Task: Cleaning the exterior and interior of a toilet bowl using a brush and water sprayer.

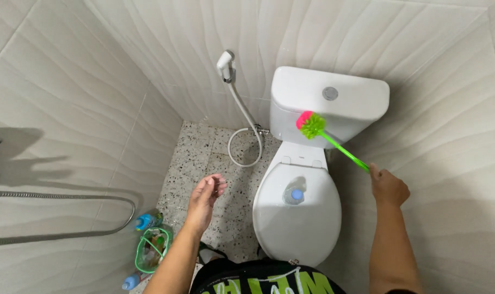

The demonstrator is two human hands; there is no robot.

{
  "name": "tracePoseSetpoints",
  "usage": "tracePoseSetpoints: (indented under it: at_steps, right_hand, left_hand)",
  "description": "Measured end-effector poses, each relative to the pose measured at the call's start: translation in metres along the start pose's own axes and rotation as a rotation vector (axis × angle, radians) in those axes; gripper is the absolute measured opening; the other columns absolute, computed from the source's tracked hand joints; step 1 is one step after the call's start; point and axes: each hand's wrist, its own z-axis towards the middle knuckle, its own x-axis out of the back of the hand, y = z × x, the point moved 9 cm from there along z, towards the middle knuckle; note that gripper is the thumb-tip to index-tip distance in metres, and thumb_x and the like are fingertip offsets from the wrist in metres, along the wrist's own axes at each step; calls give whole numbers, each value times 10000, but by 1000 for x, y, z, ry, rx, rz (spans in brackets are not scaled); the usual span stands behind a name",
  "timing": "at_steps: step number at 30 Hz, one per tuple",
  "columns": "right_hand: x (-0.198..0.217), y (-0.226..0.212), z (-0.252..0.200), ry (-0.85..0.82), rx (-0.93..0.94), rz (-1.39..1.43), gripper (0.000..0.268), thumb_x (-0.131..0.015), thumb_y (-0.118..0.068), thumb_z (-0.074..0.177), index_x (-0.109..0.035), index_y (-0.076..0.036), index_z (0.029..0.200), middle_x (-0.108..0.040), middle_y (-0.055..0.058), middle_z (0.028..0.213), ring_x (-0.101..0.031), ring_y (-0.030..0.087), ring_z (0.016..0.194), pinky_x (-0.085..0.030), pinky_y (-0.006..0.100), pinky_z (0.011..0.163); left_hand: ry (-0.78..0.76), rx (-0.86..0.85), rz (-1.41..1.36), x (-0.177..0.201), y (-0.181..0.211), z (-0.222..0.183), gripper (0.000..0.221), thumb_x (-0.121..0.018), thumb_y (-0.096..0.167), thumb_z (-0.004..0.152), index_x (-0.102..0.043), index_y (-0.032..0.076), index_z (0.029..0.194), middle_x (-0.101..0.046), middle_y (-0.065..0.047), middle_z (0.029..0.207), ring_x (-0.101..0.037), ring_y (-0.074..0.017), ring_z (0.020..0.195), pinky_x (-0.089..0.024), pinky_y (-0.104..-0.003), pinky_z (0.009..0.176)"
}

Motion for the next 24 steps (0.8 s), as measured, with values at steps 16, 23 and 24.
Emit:
tracePoseSetpoints:
  at_steps: [16, 23, 24]
  right_hand:
    - [-51, -12, 16, -205, -195, -61, 903, -526, -929, 824, -793, -66, 825, -756, 129, 800, -722, 315, 738, -510, 416, 559]
    - [-45, -44, -21, -231, 74, -6, 674, -510, -769, 917, -751, -143, 981, -774, 135, 889, -734, 347, 837, -547, 480, 699]
    - [-61, -40, -22, -243, 95, -39, 642, -485, -739, 969, -745, -151, 969, -774, 134, 895, -733, 348, 850, -546, 488, 719]
  left_hand:
    - [8, -15, -58, 2, 11, 2, 371, -543, 324, 1055, -620, 24, 1261, -684, -65, 1144, -656, -184, 1060, -508, -331, 932]
    - [25, -25, -71, 15, 4, 0, 371, -545, 324, 1054, -622, 27, 1264, -690, -77, 1152, -656, -188, 1058, -511, -337, 950]
    - [30, -23, -73, 16, 1, 1, 374, -545, 324, 1055, -624, 27, 1268, -690, -77, 1151, -656, -188, 1057, -513, -336, 953]
